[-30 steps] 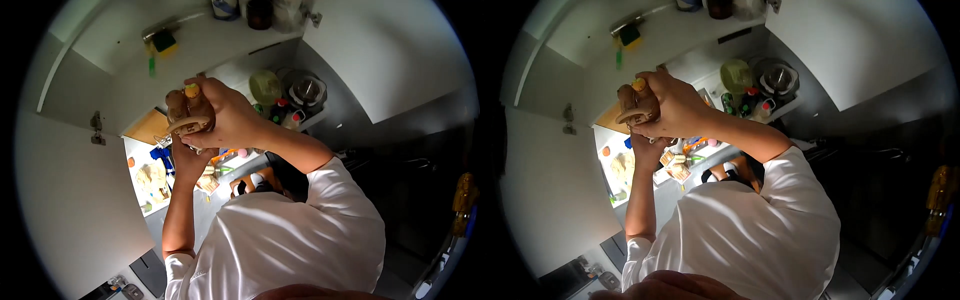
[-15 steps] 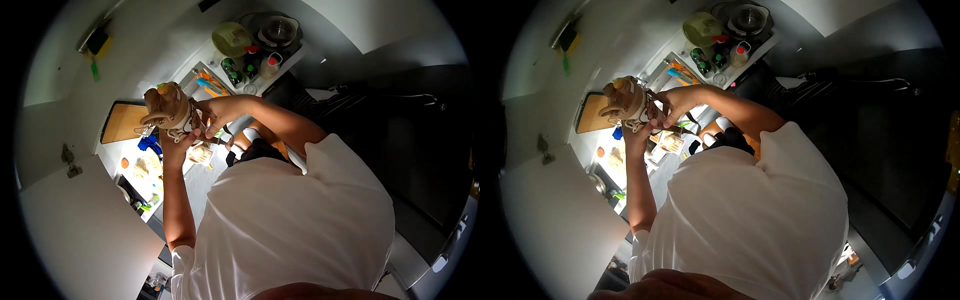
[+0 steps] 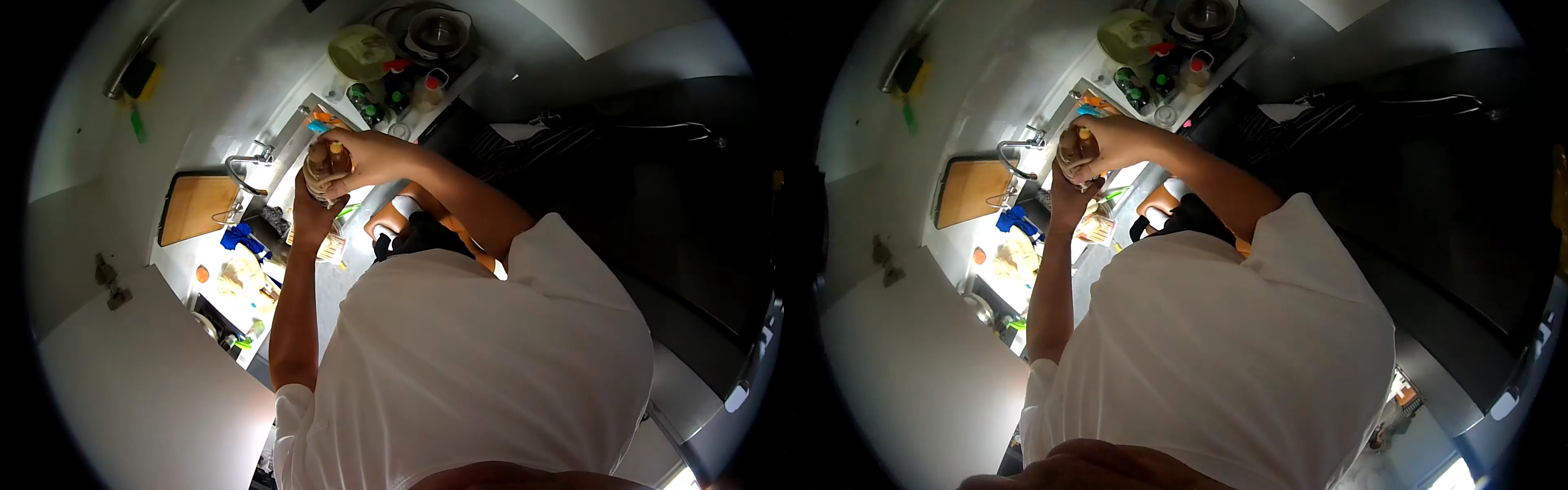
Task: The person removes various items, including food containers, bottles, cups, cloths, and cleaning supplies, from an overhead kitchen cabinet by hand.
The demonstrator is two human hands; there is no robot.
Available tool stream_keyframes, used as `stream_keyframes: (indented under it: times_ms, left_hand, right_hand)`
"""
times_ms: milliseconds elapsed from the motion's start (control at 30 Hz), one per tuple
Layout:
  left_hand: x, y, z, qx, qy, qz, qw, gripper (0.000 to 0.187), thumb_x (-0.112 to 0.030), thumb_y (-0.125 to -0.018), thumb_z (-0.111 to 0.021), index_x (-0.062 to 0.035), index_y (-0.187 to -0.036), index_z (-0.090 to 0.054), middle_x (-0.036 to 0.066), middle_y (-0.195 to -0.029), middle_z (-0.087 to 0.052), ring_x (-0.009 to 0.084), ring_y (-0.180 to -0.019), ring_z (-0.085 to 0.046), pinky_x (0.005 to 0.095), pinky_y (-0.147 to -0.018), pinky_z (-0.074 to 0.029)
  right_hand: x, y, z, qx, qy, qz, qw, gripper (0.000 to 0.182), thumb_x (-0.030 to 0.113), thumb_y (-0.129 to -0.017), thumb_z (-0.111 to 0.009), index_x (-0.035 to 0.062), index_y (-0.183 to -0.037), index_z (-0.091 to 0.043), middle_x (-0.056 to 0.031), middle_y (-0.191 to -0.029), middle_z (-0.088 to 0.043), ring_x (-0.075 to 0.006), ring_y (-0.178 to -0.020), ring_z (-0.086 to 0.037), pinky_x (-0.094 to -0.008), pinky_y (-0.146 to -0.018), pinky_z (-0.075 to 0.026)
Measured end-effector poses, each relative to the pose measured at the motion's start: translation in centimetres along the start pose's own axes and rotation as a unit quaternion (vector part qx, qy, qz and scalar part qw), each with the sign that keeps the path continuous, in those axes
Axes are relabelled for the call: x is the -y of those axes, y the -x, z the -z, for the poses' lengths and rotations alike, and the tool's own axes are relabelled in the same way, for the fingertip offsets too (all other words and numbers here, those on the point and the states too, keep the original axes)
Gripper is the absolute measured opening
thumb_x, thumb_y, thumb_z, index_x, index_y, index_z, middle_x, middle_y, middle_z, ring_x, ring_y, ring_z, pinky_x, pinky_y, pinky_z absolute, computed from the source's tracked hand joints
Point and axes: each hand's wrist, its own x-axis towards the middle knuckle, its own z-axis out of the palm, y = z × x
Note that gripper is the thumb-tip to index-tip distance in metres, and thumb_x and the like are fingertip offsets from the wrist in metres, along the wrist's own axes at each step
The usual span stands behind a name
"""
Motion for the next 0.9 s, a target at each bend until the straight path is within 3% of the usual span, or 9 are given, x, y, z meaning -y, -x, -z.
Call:
stream_keyframes:
  times_ms: [133, 333, 467, 533, 567, 667, 700, 767, 900]
  left_hand:
    - [1.5, -0.1, -1.4, 0.026, -0.006, 0.021, 0.999, 0.096, -0.007, -0.072, -0.092, -0.0021, -0.15, -0.036, 0.017, -0.138, -0.059, 0.0279, -0.125, -0.062, 0.0394, -0.105, -0.052]
    - [3.7, -0.6, -2.6, 0.075, -0.03, 0.049, 0.996, 0.102, -0.012, -0.07, -0.094, -0.0068, -0.153, -0.035, 0.017, -0.141, -0.058, 0.0316, -0.126, -0.062, 0.0415, -0.104, -0.052]
    - [5.2, -1.7, -4.1, 0.122, -0.058, 0.043, 0.99, 0.105, -0.017, -0.073, -0.093, -0.0043, -0.157, -0.03, 0.023, -0.149, -0.052, 0.0386, -0.138, -0.053, 0.0455, -0.111, -0.046]
    - [6.3, -2.0, -5.3, 0.167, -0.072, 0.055, 0.982, 0.111, -0.023, -0.074, -0.093, -0.0022, -0.159, -0.025, 0.024, -0.153, -0.049, 0.0384, -0.142, -0.049, 0.0448, -0.115, -0.042]
    - [6.8, -2.0, -5.5, 0.167, -0.07, 0.057, 0.982, 0.111, -0.023, -0.074, -0.093, -0.0022, -0.159, -0.025, 0.024, -0.153, -0.049, 0.0384, -0.142, -0.049, 0.0448, -0.115, -0.042]
    - [7.8, -1.7, -5.8, 0.18, -0.171, 0.034, 0.968, 0.093, -0.03, -0.083, -0.088, 0.0008, -0.155, -0.038, 0.024, -0.153, -0.05, 0.0362, -0.142, -0.05, 0.0439, -0.117, -0.041]
    - [8.8, -1.1, -5.6, 0.17, -0.142, 0.016, 0.975, 0.086, -0.038, -0.087, -0.082, 0.0011, -0.152, -0.042, 0.028, -0.149, -0.053, 0.0419, -0.139, -0.051, 0.0478, -0.115, -0.042]
    - [8.9, -0.7, -5.1, 0.181, -0.153, 0.054, 0.97, 0.085, -0.038, -0.087, -0.082, 0.0011, -0.152, -0.043, 0.028, -0.148, -0.054, 0.0418, -0.137, -0.053, 0.0478, -0.114, -0.043]
    - [8.6, 0.2, -4.2, 0.181, -0.143, 0.129, 0.964, 0.083, -0.037, -0.088, -0.083, 0.0, -0.151, -0.045, 0.026, -0.144, -0.058, 0.0381, -0.132, -0.058, 0.0462, -0.11, -0.047]
  right_hand:
    - [-0.4, 0.5, -2.4, -0.071, 0.032, -0.072, 0.994, 0.087, 0.054, -0.074, -0.087, 0.0031, -0.137, -0.055, -0.0217, -0.114, -0.073, -0.0349, -0.105, -0.073, -0.0408, -0.091, -0.056]
    - [-4.1, 1.6, -3.9, -0.07, 0.038, -0.098, 0.992, 0.079, 0.052, -0.079, -0.085, 0.0043, -0.135, -0.056, -0.02, -0.117, -0.074, -0.0357, -0.106, -0.073, -0.0412, -0.093, -0.056]
    - [-8.9, 2.7, -5.2, -0.095, -0.037, -0.121, 0.987, 0.077, 0.049, -0.083, -0.084, 0.0039, -0.138, -0.055, -0.0203, -0.121, -0.072, -0.0336, -0.11, -0.071, -0.0405, -0.097, -0.055]
    - [-12.5, 3.5, -5.5, -0.145, -0.206, -0.148, 0.956, 0.077, 0.046, -0.082, -0.085, 0.0006, -0.136, -0.055, -0.0191, -0.122, -0.071, -0.0289, -0.112, -0.07, -0.0395, -0.098, -0.054]
    - [-14.3, 4.2, -5.1, -0.147, -0.154, -0.207, 0.955, 0.074, 0.041, -0.083, -0.086, -0.0026, -0.133, -0.054, -0.0178, -0.122, -0.07, -0.0252, -0.111, -0.069, -0.0384, -0.098, -0.053]
    - [-18.1, 6.4, -4.0, -0.214, -0.285, -0.23, 0.906, 0.07, 0.039, -0.084, -0.086, -0.0025, -0.131, -0.054, -0.0175, -0.123, -0.069, -0.0248, -0.113, -0.068, -0.0381, -0.097, -0.053]
    - [-20.1, 7.1, -3.7, -0.212, -0.287, -0.231, 0.905, 0.07, 0.039, -0.084, -0.086, -0.0025, -0.131, -0.054, -0.0175, -0.123, -0.069, -0.0248, -0.113, -0.068, -0.0381, -0.097, -0.053]
    - [-24.3, 7.7, -3.0, -0.262, -0.103, -0.306, 0.909, 0.067, 0.04, -0.086, -0.084, -0.0001, -0.131, -0.054, -0.0175, -0.121, -0.069, -0.0272, -0.112, -0.068, -0.0393, -0.096, -0.054]
    - [-29.2, 5.8, -1.8, -0.283, 0.005, -0.372, 0.884, 0.069, 0.045, -0.088, -0.082, 0.0001, -0.131, -0.053, -0.0222, -0.122, -0.068, -0.0389, -0.112, -0.067, -0.0459, -0.097, -0.053]
